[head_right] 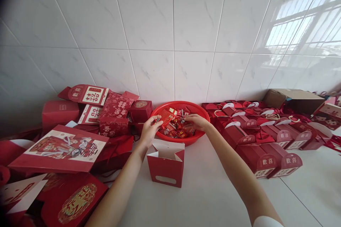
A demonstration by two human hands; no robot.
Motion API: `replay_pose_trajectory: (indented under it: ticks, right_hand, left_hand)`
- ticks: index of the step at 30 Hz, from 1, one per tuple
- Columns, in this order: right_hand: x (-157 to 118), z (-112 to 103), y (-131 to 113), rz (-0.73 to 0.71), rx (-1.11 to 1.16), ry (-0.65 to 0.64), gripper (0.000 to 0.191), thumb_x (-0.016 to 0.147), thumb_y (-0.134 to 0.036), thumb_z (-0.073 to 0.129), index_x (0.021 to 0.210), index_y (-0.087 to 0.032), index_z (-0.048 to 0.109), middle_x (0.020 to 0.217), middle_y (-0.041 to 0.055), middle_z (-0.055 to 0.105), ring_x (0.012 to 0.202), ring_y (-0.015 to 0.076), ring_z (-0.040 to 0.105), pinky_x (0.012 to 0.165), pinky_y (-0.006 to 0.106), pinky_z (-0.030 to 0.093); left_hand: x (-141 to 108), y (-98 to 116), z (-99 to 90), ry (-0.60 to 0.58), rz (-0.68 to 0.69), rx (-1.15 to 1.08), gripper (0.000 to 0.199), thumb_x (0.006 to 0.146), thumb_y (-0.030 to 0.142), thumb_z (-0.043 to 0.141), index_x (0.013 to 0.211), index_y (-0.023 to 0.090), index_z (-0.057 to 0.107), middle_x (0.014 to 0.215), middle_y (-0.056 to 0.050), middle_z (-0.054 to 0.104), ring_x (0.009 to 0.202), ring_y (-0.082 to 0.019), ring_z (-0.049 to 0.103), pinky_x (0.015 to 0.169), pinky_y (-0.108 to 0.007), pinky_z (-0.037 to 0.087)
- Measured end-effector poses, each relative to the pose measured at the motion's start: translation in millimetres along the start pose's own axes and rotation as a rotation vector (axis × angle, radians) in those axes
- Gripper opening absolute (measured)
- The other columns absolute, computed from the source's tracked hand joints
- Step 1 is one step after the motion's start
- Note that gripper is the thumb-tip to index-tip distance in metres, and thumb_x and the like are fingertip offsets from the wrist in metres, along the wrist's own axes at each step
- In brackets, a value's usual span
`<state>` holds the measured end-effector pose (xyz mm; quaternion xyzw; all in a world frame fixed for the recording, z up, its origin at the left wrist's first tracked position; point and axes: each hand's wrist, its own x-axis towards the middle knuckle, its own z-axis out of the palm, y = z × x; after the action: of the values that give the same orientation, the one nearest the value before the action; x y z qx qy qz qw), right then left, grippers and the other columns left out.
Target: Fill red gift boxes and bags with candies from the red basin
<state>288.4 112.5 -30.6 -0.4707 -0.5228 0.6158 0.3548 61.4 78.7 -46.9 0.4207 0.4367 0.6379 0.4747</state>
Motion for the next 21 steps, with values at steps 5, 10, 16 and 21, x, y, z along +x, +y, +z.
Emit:
replay_pose_trajectory:
  ticks: [5,10,16,21]
  right_hand:
    - [-5.2,-1.7,-1.4,-0.068,0.255,0.064,0.007,0.086,-0.015,0.067,0.081,-0.015,0.063,0.077,0.0045,0.069,0.07,0.0153,0.071,0.074,0.028,0.062]
    - [-18.2,10.3,-7.5,-0.143,0.383,0.087,0.005,0.085,-0.02,0.069,0.083,-0.019,0.065,0.076,0.0023,0.069,0.07,0.0136,0.068,0.069,0.024,0.06]
    - [-44.7,37.2,-22.6,-0.287,0.407,0.069,0.018,0.073,-0.028,0.08,0.077,-0.017,0.067,0.076,0.0019,0.067,0.065,0.0127,0.065,0.063,0.023,0.057]
    - [-56.9,50.0,-28.6,-0.301,0.418,0.07,0.024,0.067,-0.03,0.083,0.074,-0.017,0.064,0.073,0.0014,0.064,0.065,0.0137,0.064,0.061,0.024,0.056]
  left_hand:
    - [-0.3,0.9,-1.7,-0.022,0.005,0.012,0.027,0.057,0.028,0.073,0.082,0.018,0.069,0.1,-0.005,0.069,0.097,-0.022,0.063,0.085,-0.032,0.048]
    - [-6.1,7.0,0.7,-0.051,0.024,0.019,0.028,0.061,0.024,0.072,0.088,0.019,0.07,0.106,-0.006,0.07,0.102,-0.023,0.065,0.092,-0.034,0.049]
    - [-16.8,23.7,10.5,-0.122,0.219,0.018,0.043,0.064,0.018,0.072,0.107,0.023,0.069,0.124,-0.007,0.067,0.113,-0.025,0.065,0.1,-0.037,0.049]
    - [-21.0,36.5,8.0,-0.122,0.302,0.004,0.04,0.062,0.016,0.072,0.101,0.022,0.072,0.107,-0.005,0.073,0.103,-0.024,0.068,0.096,-0.037,0.051]
